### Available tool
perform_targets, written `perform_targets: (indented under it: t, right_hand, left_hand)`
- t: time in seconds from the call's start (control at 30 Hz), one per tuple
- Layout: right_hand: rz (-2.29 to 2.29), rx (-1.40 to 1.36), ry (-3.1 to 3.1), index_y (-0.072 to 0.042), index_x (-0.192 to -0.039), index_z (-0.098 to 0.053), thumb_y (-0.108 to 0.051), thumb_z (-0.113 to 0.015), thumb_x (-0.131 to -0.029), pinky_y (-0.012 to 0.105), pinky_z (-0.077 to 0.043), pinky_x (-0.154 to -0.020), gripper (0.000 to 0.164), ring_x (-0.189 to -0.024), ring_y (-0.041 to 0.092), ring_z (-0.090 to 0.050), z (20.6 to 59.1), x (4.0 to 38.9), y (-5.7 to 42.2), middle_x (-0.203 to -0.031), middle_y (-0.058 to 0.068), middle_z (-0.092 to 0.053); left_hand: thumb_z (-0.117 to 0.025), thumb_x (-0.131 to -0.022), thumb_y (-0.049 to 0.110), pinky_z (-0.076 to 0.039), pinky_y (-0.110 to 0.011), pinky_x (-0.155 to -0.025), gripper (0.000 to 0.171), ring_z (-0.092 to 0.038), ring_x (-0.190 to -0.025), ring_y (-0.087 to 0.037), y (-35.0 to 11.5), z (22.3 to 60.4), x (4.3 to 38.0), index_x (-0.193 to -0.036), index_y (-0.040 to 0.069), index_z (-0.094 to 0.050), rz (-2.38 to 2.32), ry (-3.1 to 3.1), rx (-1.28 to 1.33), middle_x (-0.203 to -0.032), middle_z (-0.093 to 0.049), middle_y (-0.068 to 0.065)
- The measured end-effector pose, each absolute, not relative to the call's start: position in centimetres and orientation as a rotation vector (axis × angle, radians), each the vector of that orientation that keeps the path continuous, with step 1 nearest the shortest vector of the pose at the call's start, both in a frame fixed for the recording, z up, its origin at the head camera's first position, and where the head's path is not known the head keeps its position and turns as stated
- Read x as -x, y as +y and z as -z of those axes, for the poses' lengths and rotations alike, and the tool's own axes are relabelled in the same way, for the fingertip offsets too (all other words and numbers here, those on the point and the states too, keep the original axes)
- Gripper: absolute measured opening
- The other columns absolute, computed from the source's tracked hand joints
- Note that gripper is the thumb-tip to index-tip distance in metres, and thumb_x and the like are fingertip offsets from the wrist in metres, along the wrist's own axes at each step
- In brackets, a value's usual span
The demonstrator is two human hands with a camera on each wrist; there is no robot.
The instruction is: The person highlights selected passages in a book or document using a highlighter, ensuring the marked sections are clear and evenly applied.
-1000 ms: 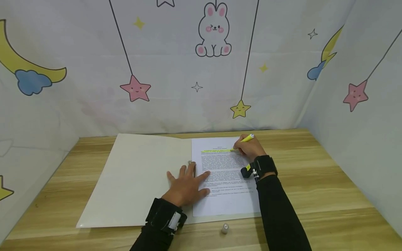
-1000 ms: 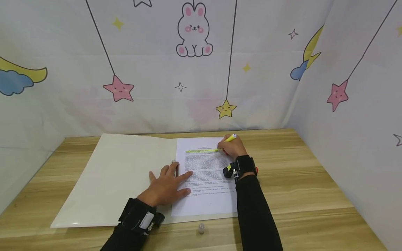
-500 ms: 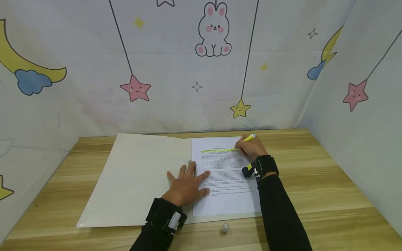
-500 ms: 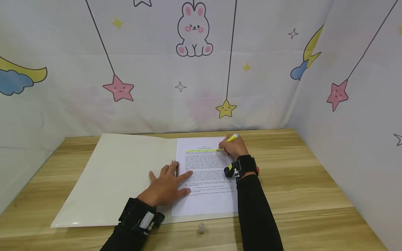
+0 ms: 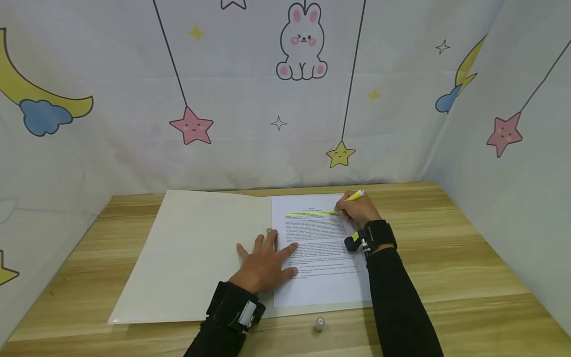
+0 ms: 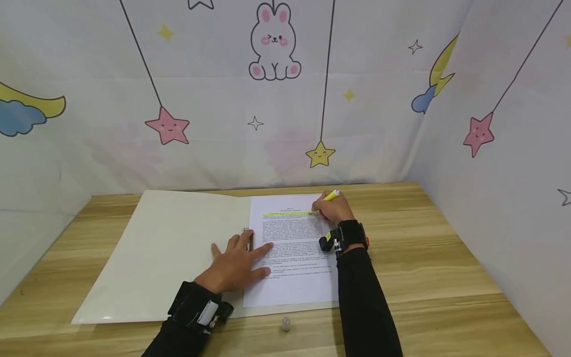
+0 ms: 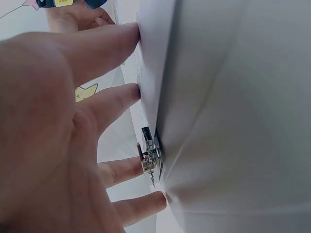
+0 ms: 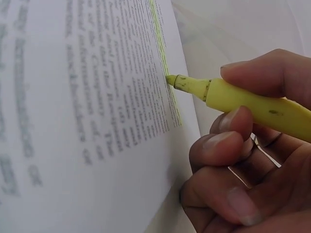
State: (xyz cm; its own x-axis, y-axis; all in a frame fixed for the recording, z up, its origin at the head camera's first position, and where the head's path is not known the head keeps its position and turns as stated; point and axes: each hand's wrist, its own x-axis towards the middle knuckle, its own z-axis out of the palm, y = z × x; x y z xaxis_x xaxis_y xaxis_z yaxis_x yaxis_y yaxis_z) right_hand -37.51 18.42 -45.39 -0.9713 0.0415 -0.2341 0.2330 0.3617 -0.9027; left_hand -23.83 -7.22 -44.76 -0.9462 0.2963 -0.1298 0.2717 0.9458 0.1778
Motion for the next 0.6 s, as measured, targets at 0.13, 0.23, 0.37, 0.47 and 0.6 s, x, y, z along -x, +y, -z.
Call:
perform_targets:
  t: [0.13, 0.23, 0.37, 0.47, 0.6]
  right_hand:
    - [1.628, -0.262, 2.475, -0.007, -0.085, -0.056, -0.009, -0.07, -0.085, 0.029, -0.038, -0.056, 0.014, -0.06, 0.022, -0.05, 45.33, 37.42, 18.72, -0.062, 0.002, -0.048]
    - [1.622, -0.27, 2.482, -0.007, -0.085, -0.056, -0.01, -0.07, -0.085, 0.029, -0.037, -0.055, 0.014, -0.06, 0.022, -0.05, 45.33, 37.39, 18.8, -0.062, 0.002, -0.048]
    - [1.633, -0.256, 2.481, -0.006, -0.083, -0.056, -0.009, -0.07, -0.084, 0.03, -0.036, -0.054, 0.015, -0.058, 0.021, -0.049, 45.3, 37.38, 18.8, -0.06, 0.001, -0.048]
    - [1.622, -0.245, 2.489, -0.007, -0.082, -0.055, -0.009, -0.07, -0.084, 0.029, -0.036, -0.053, 0.015, -0.056, 0.02, -0.048, 45.36, 37.46, 18.86, -0.058, 0.0, -0.047]
    - [1.602, -0.238, 2.502, -0.007, -0.081, -0.055, -0.009, -0.069, -0.085, 0.029, -0.036, -0.052, 0.015, -0.057, 0.02, -0.049, 45.46, 37.63, 19.05, -0.058, 0.0, -0.048]
  left_hand:
    - [-0.064, -0.091, 0.052, -0.02, -0.085, -0.1, 0.058, -0.031, -0.141, -0.044, -7.25, 44.78, 23.85, -0.145, 0.036, -0.05, -0.237, 2.945, -0.432, -0.157, -0.031, -0.018]
    - [-0.064, -0.091, 0.052, -0.02, -0.086, -0.1, 0.058, -0.03, -0.141, -0.045, -7.24, 44.79, 23.85, -0.145, 0.036, -0.05, -0.239, 2.945, -0.43, -0.158, -0.031, -0.018]
    - [-0.064, -0.091, 0.051, -0.019, -0.086, -0.1, 0.058, -0.03, -0.141, -0.045, -7.23, 44.82, 23.83, -0.145, 0.036, -0.05, -0.243, 2.946, -0.429, -0.158, -0.031, -0.018]
    - [-0.065, -0.09, 0.051, -0.019, -0.086, -0.1, 0.058, -0.03, -0.141, -0.045, -7.22, 44.82, 23.83, -0.145, 0.036, -0.05, -0.245, 2.946, -0.428, -0.158, -0.031, -0.018]
    - [-0.065, -0.09, 0.051, -0.019, -0.086, -0.1, 0.058, -0.03, -0.141, -0.045, -7.17, 44.85, 23.84, -0.145, 0.037, -0.05, -0.245, 2.946, -0.43, -0.158, -0.031, -0.018]
